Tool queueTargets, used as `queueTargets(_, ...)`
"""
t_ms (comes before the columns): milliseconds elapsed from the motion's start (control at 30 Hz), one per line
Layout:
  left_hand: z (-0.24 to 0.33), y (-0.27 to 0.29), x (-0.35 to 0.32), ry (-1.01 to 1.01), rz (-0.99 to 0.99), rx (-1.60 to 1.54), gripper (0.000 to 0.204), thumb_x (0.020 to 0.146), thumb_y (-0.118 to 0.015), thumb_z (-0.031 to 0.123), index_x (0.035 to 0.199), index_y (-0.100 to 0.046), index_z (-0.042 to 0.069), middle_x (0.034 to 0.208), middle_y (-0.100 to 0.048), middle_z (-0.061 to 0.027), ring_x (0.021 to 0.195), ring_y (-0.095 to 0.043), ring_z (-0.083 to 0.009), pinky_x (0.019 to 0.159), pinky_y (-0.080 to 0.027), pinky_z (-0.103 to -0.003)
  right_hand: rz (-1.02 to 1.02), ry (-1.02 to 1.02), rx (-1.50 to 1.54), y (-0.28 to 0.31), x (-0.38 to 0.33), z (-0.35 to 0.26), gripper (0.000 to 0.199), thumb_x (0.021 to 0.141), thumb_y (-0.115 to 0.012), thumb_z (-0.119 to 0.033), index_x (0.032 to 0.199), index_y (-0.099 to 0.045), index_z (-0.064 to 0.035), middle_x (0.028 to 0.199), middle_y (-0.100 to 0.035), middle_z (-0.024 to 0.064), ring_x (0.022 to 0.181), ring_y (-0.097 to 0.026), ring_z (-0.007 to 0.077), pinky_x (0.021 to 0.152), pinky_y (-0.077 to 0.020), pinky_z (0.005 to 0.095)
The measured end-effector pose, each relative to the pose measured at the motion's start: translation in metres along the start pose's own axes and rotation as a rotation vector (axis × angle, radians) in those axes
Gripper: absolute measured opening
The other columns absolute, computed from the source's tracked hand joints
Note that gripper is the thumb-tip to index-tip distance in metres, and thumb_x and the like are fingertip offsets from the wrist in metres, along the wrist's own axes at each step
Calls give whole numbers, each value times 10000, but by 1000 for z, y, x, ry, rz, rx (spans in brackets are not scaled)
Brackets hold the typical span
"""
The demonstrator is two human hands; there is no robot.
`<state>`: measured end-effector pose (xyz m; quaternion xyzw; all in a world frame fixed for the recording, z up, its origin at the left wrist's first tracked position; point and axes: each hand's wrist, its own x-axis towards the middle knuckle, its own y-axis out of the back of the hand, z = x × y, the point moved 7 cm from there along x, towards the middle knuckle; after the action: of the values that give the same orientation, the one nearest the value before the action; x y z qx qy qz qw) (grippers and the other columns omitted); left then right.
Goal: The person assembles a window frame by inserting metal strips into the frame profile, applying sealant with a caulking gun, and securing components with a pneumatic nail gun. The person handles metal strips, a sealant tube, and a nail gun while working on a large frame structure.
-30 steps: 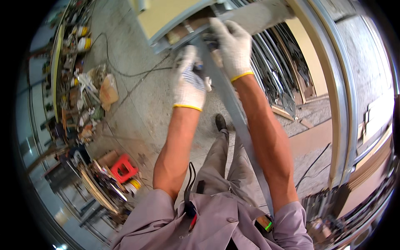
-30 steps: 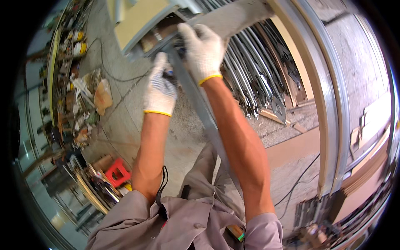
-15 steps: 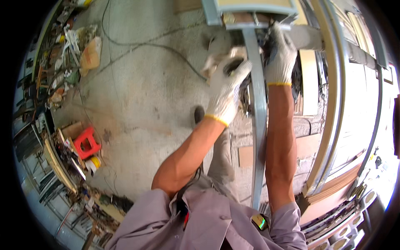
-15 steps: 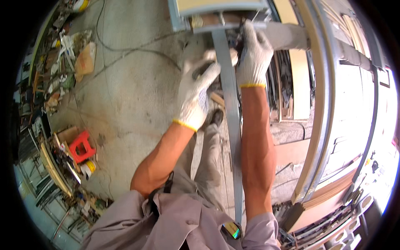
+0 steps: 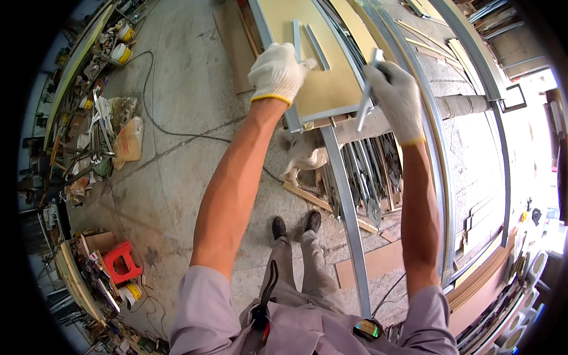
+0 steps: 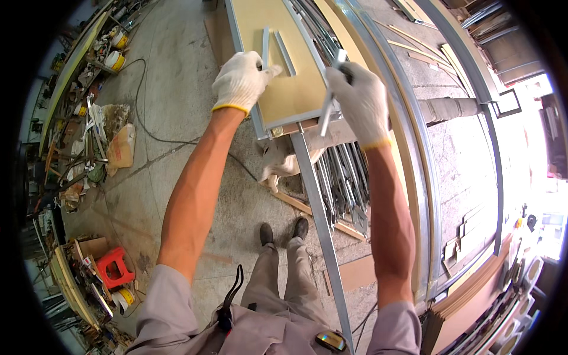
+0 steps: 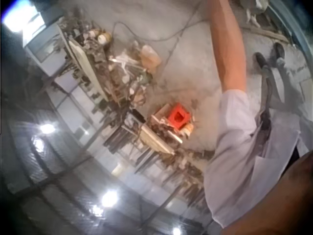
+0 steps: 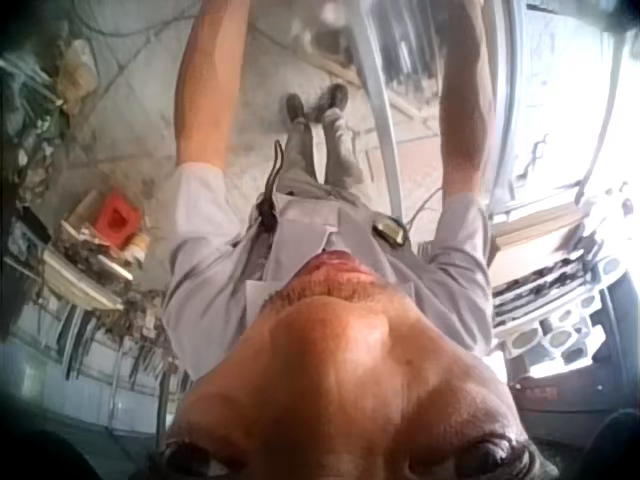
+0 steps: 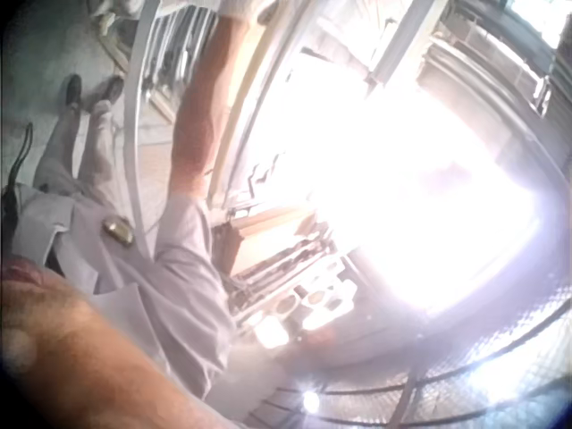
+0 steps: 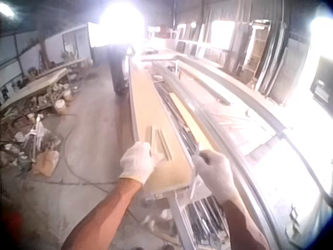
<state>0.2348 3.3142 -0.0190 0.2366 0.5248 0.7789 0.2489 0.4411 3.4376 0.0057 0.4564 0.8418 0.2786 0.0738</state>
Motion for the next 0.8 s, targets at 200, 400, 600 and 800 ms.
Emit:
queueTargets(200,-43,24,-2,229,-145,-321,382,844,-742,400,995,-782,51,777,-742,-80,689,-688,-202,696,-531,-389,-147,196,-287,-60,69,-18,459,816,-614,-401,994,-749,-1,790,-704,235,765,-702,390,748,-553,454)
queueTargets(400,-88,-8,-92,410,-441,-1666,240,963,-684,240,1043,-681,14,684,-586,30,493,-469,7,387,-313,-141,-119,363,-420,-100,87,-18,559,842,-733,-504,1047,-720,16,761,-712,197,782,-721,341,737,-554,429)
queueTargets(600,-62,-17,-181,423,-487,-1481,131,954,-691,165,1012,-687,48,737,-631,20,501,-493,-8,411,-378,-188,-10,331,-166,-65,45,-29,492,898,-695,-479,1042,-730,-9,854,-738,166,750,-721,314,710,-569,410)
queueTargets(800,-36,-21,-209,-263,-41,-445,268,839,-779,91,1097,-707,95,959,-707,-51,687,-670,-187,605,-531,-314,-139,-241,214,-14,-109,33,453,965,-688,-432,1044,-710,14,744,-636,37,614,-591,67,519,-460,223)
